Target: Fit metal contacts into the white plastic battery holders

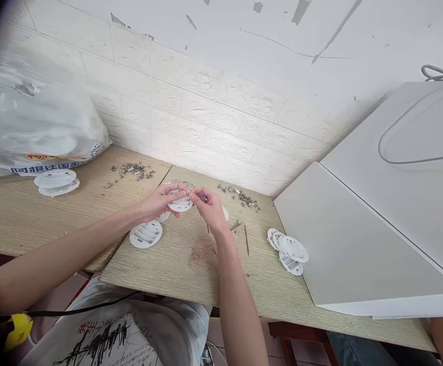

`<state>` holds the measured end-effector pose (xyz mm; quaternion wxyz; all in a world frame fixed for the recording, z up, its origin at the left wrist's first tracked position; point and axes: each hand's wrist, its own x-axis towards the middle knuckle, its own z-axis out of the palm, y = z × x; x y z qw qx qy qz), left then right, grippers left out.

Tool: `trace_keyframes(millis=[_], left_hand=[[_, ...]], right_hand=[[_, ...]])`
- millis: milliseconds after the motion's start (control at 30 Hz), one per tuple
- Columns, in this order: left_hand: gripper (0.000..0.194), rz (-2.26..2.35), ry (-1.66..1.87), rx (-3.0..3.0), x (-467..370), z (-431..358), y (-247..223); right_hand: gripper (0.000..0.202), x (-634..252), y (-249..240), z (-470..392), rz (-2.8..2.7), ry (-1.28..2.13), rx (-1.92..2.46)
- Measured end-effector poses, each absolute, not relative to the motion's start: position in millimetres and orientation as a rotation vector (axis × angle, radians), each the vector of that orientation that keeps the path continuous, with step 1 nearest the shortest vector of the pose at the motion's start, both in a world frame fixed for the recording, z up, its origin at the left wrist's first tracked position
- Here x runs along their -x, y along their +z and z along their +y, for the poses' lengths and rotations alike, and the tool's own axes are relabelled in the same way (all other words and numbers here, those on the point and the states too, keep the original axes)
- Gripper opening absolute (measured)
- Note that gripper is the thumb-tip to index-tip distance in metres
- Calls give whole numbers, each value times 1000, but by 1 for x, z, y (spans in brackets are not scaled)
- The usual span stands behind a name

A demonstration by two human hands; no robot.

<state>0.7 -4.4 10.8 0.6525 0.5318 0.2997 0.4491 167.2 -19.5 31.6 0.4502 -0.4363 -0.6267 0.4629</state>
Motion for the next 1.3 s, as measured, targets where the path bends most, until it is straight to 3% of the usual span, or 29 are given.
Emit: trace_keyframes(millis=[433, 567, 833, 1300], left_hand=[[36, 758, 1094, -1304, -2, -6, 13], [47, 814, 1156, -1298, -6, -9, 15], [44, 777, 1141, -1366, -6, -5, 12], [64, 726, 1030, -1372, -5, -8, 14]], right_hand=[[33, -169, 30, -17, -1534, 1060, 1164], [30, -172, 28, -13, -1486, 1003, 1257], [22, -168, 19, -9, -1596, 627, 1360], [23, -164, 14, -7, -1534, 548, 1418]])
